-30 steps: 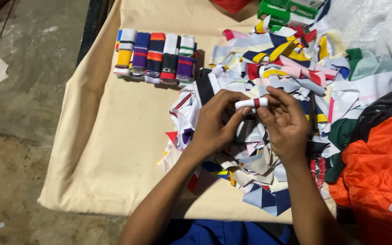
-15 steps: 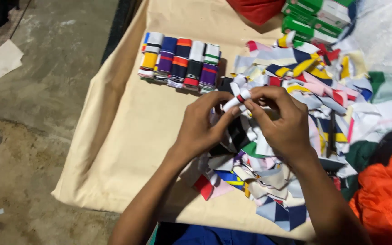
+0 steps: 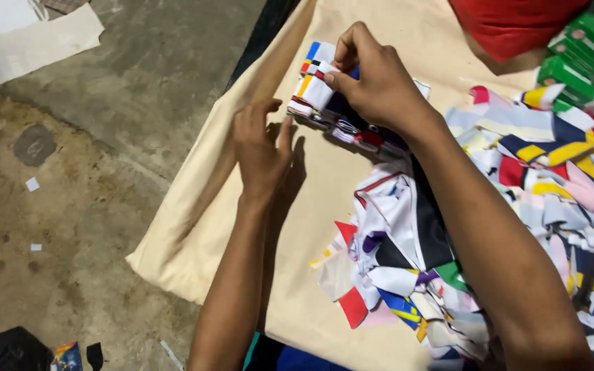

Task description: The person is picking up small fabric scraps, rolling them into bundles, and securing each bundle with a small black band.

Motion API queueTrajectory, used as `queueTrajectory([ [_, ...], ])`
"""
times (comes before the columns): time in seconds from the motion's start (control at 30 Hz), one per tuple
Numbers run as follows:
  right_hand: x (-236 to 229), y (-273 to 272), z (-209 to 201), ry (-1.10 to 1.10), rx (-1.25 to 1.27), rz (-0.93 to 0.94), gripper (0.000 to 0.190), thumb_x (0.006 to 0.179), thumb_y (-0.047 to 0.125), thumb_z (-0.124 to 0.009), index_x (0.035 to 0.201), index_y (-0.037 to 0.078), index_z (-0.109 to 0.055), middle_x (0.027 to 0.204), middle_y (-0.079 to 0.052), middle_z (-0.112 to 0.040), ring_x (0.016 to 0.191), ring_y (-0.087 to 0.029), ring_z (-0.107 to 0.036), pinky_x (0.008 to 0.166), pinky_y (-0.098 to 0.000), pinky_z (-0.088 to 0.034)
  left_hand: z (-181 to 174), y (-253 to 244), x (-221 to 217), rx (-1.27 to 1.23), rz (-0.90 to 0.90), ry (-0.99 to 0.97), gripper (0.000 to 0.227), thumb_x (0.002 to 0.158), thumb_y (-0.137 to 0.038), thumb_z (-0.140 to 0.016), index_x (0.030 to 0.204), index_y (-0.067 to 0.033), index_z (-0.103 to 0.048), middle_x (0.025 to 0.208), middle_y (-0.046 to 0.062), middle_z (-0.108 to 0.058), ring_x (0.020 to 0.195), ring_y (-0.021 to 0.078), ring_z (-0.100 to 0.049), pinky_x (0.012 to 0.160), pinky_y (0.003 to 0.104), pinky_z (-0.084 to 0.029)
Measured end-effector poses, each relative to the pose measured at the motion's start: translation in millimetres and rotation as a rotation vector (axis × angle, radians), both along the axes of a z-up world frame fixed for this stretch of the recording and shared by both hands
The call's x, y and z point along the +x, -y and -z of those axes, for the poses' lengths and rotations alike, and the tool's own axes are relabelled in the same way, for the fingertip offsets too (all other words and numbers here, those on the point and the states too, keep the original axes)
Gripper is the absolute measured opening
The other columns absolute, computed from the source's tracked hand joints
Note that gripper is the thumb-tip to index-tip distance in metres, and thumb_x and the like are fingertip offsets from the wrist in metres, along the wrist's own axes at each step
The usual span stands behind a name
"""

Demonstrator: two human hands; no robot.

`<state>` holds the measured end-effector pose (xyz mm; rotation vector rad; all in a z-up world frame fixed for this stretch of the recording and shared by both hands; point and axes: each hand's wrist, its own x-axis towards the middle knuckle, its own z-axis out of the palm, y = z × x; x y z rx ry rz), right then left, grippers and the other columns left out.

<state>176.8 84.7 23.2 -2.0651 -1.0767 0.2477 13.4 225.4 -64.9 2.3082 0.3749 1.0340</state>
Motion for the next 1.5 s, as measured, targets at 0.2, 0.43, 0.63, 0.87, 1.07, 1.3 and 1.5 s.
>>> queueTrajectory([
  [0.2,17.7,-33.9,30.7,0.186,-0.131,-0.1,0.024,0.096,0.014,-0.068,0.103,0.01,-0.045,0.093,-0.005,-0.067,0.087,-0.034,-0.061,0.085,-0.0458,-0.04,-2.0,12.4,13.6,-0.134,0.214,0.035,0.048,0.097,-0.007,-0.064,0.143,-0.0074,-0.047,0.139,0.016,-0.06,0.126,0.0357,-0.059,0.109,0.045,-0.045],
  [0.43,17.1,-32.3,38.6,0.249,-0.284,-0.092,0.017,0.097,0.013,-0.061,0.101,0.011,-0.045,0.089,-0.007,-0.06,0.09,-0.036,-0.053,0.084,-0.0485,-0.04,4.4,15.3,18.3,-0.032,0.187,0.018,0.037,0.099,-0.004,-0.066,0.135,-0.0085,-0.058,0.136,0.015,-0.058,0.126,0.0359,-0.058,0.109,0.048,-0.049],
  [0.63,13.4,-23.3,55.4,0.788,-0.146,-0.068,0.024,0.095,0.021,-0.084,0.095,0.009,-0.062,0.096,-0.011,-0.059,0.09,-0.032,-0.054,0.079,-0.0436,-0.045,12.0,16.1,15.5,0.097,0.129,-0.041,0.047,0.098,-0.003,-0.07,0.142,-0.0117,-0.056,0.154,0.013,-0.048,0.141,0.0388,-0.052,0.112,0.054,-0.05],
  [0.87,15.9,-14.0,57.7,0.65,-0.053,-0.1,0.009,0.1,0.016,-0.072,0.099,0.01,-0.079,0.09,-0.009,-0.06,0.089,-0.033,-0.052,0.08,-0.0462,-0.047,12.3,22.4,18.0,0.175,0.134,-0.093,0.052,0.099,-0.019,-0.069,0.148,-0.0113,-0.052,0.156,0.007,-0.051,0.148,0.0352,-0.045,0.115,0.05,-0.047],
  [1.07,10.0,-7.6,52.9,0.615,-0.049,-0.138,0.024,0.09,0.006,-0.067,0.108,0.011,-0.081,0.097,-0.01,-0.06,0.094,-0.034,-0.051,0.084,-0.048,-0.047,16.2,25.9,17.6,0.248,0.099,-0.142,0.061,0.1,-0.024,-0.069,0.155,-0.0131,-0.045,0.162,0.005,-0.046,0.154,0.0338,-0.04,0.11,0.049,-0.048],
  [1.3,6.5,-4.2,49.2,0.653,-0.096,-0.136,0.036,0.087,0.005,-0.065,0.118,0.013,-0.081,0.099,-0.009,-0.059,0.096,-0.032,-0.051,0.085,-0.0459,-0.045,16.3,27.4,17.6,0.265,0.084,-0.162,0.061,0.099,-0.02,-0.069,0.155,-0.0121,-0.047,0.163,0.003,-0.044,0.155,0.0346,-0.038,0.109,0.049,-0.047],
  [1.5,6.9,-1.8,30.5,0.578,0.045,-0.082,0.047,0.081,-0.007,-0.053,0.125,0.0,-0.067,0.115,-0.019,-0.059,0.103,-0.037,-0.054,0.091,-0.0492,-0.046,13.8,29.6,18.0,0.222,0.105,-0.145,0.07,0.099,-0.023,-0.065,0.162,-0.013,-0.034,0.17,0.009,-0.035,0.161,0.0331,-0.032,0.114,0.05,-0.047],
])
